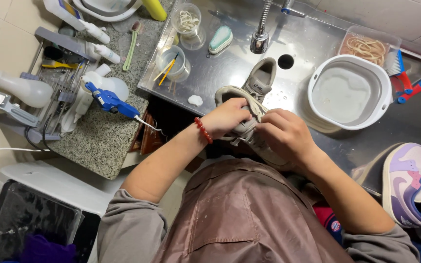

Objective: The person removes the old shoelaces from a pair of beige sneakers and then threads new white shoelaces through the eyelets of both shoes. The task is performed at a sink area with various cleaning supplies visible.

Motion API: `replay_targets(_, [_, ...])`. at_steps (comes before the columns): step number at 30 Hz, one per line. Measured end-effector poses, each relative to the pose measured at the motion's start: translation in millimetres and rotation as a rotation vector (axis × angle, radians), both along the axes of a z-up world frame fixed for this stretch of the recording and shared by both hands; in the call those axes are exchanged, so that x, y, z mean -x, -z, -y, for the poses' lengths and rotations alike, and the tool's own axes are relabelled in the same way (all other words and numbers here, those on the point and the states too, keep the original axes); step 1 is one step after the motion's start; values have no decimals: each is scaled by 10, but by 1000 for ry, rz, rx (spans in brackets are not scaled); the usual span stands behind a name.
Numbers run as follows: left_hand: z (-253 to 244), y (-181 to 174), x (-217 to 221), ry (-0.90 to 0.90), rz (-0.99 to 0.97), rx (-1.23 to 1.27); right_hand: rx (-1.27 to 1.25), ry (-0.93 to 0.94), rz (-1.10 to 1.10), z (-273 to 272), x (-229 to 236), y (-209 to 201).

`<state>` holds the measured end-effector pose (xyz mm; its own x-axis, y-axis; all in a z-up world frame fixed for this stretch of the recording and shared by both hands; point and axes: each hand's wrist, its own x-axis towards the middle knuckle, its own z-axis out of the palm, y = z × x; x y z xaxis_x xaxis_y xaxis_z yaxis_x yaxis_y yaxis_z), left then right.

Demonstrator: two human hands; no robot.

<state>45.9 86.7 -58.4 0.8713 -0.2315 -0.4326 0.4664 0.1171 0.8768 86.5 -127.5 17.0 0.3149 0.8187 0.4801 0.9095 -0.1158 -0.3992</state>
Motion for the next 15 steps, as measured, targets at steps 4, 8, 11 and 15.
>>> replay_targets(4, [-79,-76,99,19,-64,91,-109,-32,-171,105,2,-49])
replay_targets(8, [-163,-385,135,11,-168,311,-427,99,-1065,243,0,245])
replay_targets(11, [-169,-319,190,35,-231,343,-523,121,-1545,314,-29,469])
replay_targets(15, [-115,-270,266,99,-298,227,289,59,-582,244,26,51])
